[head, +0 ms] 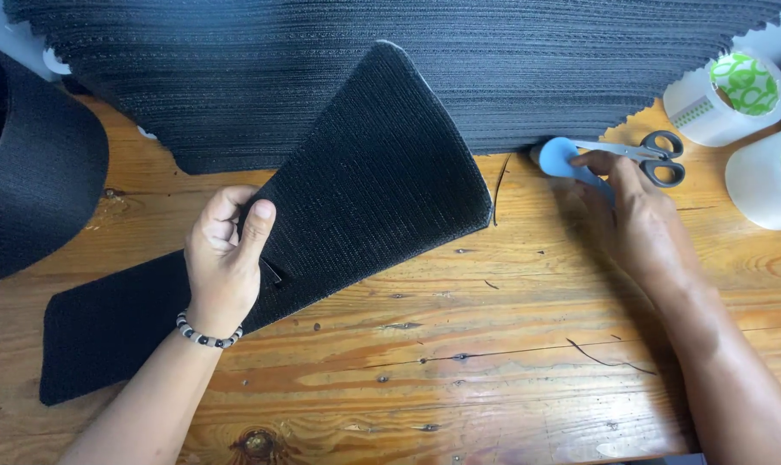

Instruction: Cutting black straps to size, brushing them, and aligning them on a backing sheet

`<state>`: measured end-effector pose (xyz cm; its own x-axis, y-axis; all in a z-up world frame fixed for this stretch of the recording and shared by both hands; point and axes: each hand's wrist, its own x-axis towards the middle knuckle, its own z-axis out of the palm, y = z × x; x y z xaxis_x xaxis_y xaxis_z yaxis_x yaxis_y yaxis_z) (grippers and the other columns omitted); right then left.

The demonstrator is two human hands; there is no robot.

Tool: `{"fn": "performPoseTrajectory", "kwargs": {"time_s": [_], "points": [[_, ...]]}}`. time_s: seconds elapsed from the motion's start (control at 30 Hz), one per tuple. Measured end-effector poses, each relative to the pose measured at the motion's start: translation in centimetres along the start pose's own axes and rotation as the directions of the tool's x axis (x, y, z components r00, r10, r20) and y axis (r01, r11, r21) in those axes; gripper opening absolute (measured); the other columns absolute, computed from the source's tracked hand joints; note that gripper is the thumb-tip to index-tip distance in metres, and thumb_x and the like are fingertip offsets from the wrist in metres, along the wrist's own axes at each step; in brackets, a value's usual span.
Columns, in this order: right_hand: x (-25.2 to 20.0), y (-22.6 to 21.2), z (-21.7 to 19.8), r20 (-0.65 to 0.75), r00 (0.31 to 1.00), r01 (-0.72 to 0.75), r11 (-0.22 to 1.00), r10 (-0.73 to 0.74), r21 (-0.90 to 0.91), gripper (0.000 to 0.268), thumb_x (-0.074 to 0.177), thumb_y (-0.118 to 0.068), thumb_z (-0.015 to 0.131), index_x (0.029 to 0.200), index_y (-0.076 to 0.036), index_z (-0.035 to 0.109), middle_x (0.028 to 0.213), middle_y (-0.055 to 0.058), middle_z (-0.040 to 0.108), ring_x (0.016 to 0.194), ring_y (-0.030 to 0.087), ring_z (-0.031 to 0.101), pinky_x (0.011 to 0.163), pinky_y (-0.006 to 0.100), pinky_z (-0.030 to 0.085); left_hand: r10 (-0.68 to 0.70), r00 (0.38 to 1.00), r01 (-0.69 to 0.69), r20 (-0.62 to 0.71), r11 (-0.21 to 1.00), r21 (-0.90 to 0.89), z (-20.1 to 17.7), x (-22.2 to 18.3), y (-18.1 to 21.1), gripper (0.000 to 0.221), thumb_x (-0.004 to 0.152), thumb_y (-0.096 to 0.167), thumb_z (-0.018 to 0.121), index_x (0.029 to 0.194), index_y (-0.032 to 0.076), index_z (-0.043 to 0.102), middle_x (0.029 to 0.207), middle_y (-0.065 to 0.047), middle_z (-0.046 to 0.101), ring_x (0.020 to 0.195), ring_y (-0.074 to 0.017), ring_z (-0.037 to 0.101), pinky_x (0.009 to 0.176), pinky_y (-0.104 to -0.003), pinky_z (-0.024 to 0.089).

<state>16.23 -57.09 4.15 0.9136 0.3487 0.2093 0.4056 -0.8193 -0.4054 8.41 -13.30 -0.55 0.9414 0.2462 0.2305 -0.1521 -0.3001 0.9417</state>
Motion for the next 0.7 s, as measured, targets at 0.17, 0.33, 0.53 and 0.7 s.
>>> {"fn": "performPoseTrajectory", "kwargs": {"time_s": [0.17,0.33,0.53,0.7], "points": [[-0.1,-1.2,-0.3,0.063,0.994,-0.085,0.996,0.087,-0.034,0.032,0.103,-0.011,0.06,0.134,-0.007,0.056,0.128,0.014,0.07,0.113,0.038,0.066,0.087,0.048,0.048,0.002,1.0,-0.002,0.001,1.0,-0.014,-0.1,0.1,-0.2,0.022,0.107,0.029,0.061,0.108,0.007,0.062,0.093,0.002,0.06,0.085,-0.0063,0.052,0.078,-0.023,0.043],[0.1,-1.9,-0.1,0.081,0.978,-0.187,0.98,0.192,-0.065,0.032,0.102,-0.014,0.058,0.133,-0.01,0.051,0.123,0.019,0.071,0.104,0.052,0.064,0.079,0.056,0.046,0.012,1.0,-0.012,-0.008,0.999,-0.036,0.0,0.0,-0.3,0.022,0.107,0.029,0.06,0.107,0.007,0.062,0.094,0.002,0.059,0.087,-0.0069,0.051,0.08,-0.024,0.042],[-0.1,-0.5,-2.3,0.283,0.911,-0.286,0.954,0.3,-0.09,0.028,0.105,-0.021,0.052,0.133,-0.018,0.056,0.08,0.021,0.069,0.071,0.042,0.065,0.069,0.048,0.045,0.008,1.0,-0.008,-0.019,1.0,-0.003,0.0,0.0,-0.1,0.024,0.107,0.031,0.061,0.108,0.007,0.063,0.09,0.003,0.059,0.081,-0.0057,0.05,0.075,-0.023,0.041],[-0.7,0.0,-5.3,0.283,0.892,-0.346,0.935,0.352,-0.071,0.037,0.095,-0.016,0.065,0.131,-0.018,0.063,0.103,0.005,0.071,0.091,0.024,0.065,0.082,0.038,0.046,0.012,1.0,-0.012,-0.015,1.0,-0.028,0.0,0.1,0.2,0.025,0.106,0.03,0.062,0.11,0.006,0.063,0.098,0.0,0.064,0.09,-0.0079,0.057,0.084,-0.023,0.046]]}}
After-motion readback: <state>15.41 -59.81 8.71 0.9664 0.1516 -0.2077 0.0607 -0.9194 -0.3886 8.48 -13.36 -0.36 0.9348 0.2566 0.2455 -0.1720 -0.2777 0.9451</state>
